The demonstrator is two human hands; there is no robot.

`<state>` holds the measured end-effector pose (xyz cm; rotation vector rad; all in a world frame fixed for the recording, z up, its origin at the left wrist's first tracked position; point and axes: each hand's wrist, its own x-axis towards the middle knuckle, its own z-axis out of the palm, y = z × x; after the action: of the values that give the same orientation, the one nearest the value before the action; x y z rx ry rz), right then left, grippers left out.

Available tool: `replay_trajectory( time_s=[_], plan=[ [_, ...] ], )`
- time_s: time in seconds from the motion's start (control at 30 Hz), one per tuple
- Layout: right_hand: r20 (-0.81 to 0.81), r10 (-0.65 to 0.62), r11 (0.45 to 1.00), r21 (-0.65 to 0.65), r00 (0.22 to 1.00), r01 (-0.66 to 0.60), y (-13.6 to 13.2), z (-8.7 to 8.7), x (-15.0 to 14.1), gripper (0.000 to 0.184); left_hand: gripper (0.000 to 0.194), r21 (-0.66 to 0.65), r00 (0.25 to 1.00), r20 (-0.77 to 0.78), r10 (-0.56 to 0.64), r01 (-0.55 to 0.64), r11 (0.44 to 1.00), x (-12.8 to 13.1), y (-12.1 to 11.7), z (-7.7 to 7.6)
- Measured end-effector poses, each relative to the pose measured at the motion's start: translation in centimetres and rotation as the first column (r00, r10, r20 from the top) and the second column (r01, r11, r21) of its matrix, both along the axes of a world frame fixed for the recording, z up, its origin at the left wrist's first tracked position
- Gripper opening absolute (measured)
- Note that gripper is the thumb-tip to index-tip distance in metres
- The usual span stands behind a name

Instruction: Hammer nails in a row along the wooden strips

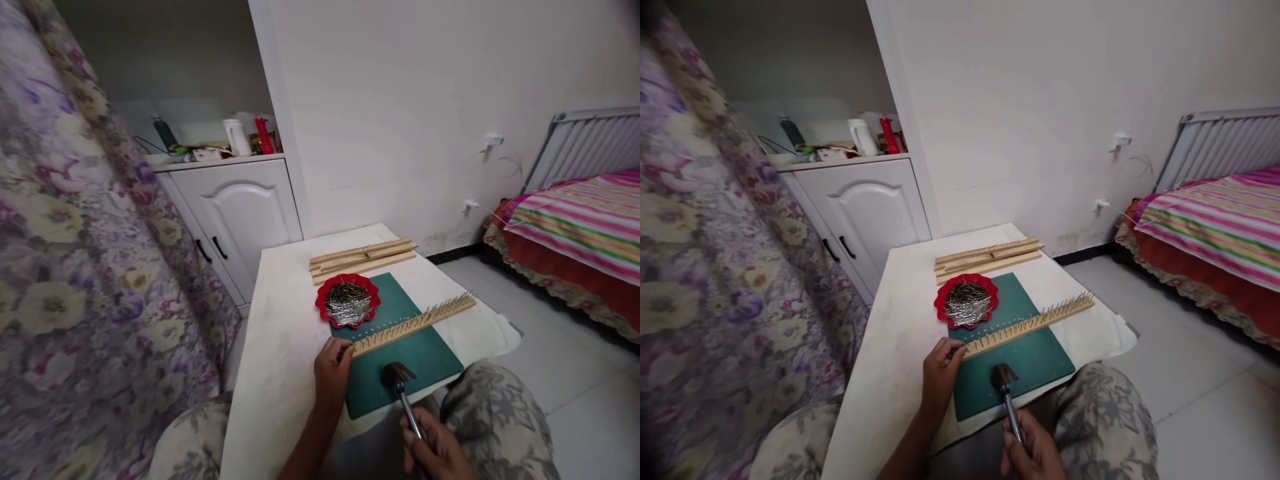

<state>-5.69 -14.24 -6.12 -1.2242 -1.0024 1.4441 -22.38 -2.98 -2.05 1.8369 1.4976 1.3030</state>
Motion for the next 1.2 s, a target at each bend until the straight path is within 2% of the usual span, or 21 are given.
replay_trajectory(
  time_s=[0.27, 0.43, 0.53, 0.73, 0.83, 1.0, 1.2],
  plan=[
    [0.017, 0.025, 0.999, -0.047, 1.000, -0.024, 0.2, -0.1, 0.2, 0.049, 0.015, 0.032, 1.000, -0.006, -0.010, 0.010, 0.999, 0.2, 0.1, -0.3],
    [0.029, 0.022, 0.998, -0.056, 0.999, -0.021, 0.1, 0.1, 0.2, 0.050, 0.015, 0.043, 0.997, -0.078, -0.018, 0.022, 0.999, 0.3, 0.2, -0.6],
    [0.043, 0.071, 0.997, -0.040, 0.997, -0.069, 0.2, 1.3, 0.4, 0.048, 0.015, 0.036, 0.995, -0.102, -0.021, 0.025, 0.999, 0.3, 0.1, -0.6],
    [0.063, 0.243, 0.970, -0.017, 0.968, -0.242, 2.0, 6.2, -0.1, 0.035, 0.016, 0.033, 0.997, -0.080, -0.007, 0.009, 0.999, 0.5, 0.2, -0.6],
    [0.118, 0.248, 0.966, 0.037, 0.961, -0.254, 3.4, 7.7, -0.8, 0.029, 0.014, 0.022, 0.997, -0.074, -0.016, 0.018, 1.000, 0.5, 0.2, -0.8],
    [0.175, 0.243, 0.960, 0.098, 0.954, -0.263, 4.6, 8.5, -1.7, 0.022, 0.012, 0.005, 0.992, -0.123, -0.011, 0.012, 1.000, 0.4, 0.3, -1.1],
    [0.289, 0.258, 0.951, 0.093, 0.922, -0.295, 4.9, 8.4, -1.8, 0.020, 0.012, -0.010, 0.993, -0.116, -0.006, 0.005, 1.000, 0.4, 0.3, -1.3]
  ],
)
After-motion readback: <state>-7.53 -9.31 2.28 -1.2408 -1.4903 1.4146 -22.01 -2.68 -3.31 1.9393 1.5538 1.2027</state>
